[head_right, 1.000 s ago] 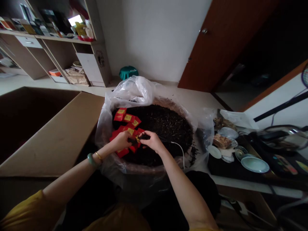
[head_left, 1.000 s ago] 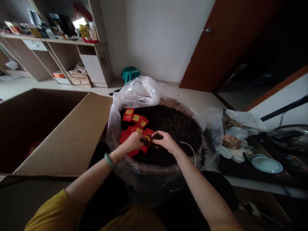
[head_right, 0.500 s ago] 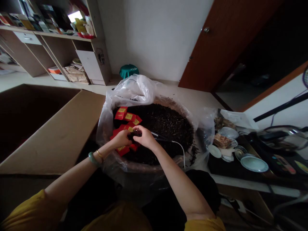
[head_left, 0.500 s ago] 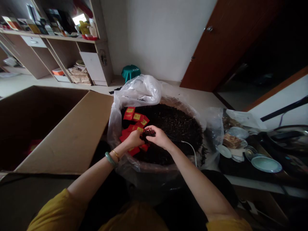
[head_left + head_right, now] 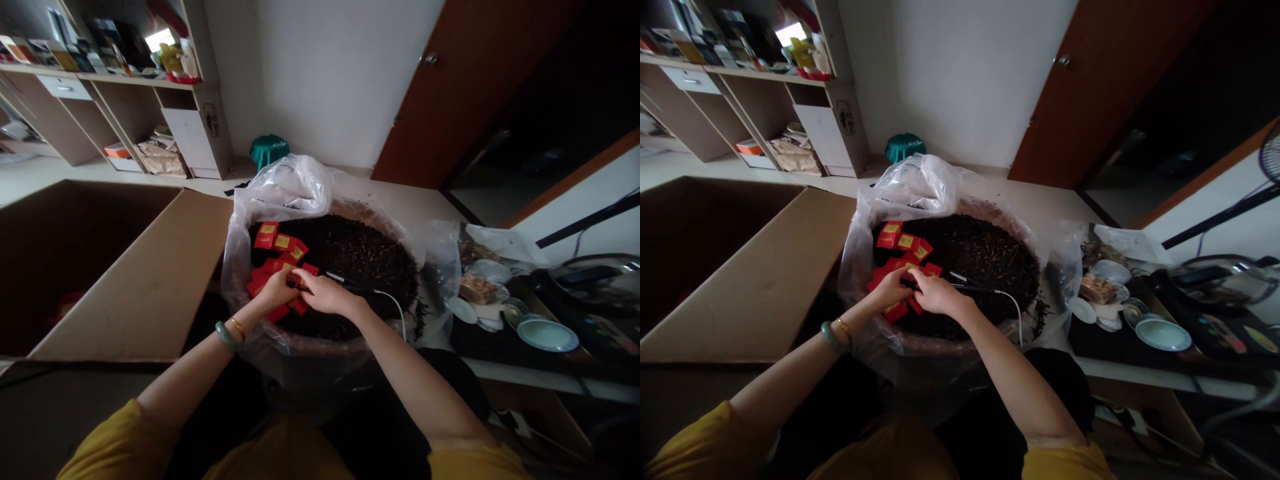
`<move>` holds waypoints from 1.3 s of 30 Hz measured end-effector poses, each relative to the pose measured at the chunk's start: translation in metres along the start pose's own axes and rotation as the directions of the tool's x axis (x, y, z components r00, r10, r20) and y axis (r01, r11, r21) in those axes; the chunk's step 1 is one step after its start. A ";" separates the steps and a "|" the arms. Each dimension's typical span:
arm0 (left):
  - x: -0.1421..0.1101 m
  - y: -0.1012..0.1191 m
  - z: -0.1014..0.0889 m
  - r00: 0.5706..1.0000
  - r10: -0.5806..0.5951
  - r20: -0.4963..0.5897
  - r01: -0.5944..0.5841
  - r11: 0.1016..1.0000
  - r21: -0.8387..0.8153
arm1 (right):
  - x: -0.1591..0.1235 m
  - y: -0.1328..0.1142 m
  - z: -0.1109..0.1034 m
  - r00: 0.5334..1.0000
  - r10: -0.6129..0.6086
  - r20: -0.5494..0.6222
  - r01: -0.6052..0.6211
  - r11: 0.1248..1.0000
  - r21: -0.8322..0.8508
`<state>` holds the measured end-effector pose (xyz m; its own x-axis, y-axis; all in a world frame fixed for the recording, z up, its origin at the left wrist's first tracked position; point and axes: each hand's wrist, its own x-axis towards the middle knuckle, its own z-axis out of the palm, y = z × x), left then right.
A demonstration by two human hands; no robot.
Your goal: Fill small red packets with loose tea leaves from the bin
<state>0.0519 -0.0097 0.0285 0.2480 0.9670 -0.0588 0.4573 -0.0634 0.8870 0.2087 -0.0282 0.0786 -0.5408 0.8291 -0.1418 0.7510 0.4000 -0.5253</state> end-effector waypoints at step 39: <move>0.012 -0.005 0.039 0.965 -0.001 0.261 0.157 0.801 -0.578 | -0.004 0.072 0.037 0.810 0.426 -0.403 0.062 0.621 0.781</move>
<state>0.0861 -0.0078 0.0052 0.4617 0.8692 -0.1769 -0.0886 0.2436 0.9658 0.2505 -0.0169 0.0102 0.0342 0.9994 -0.0004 0.1372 -0.0051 -0.9905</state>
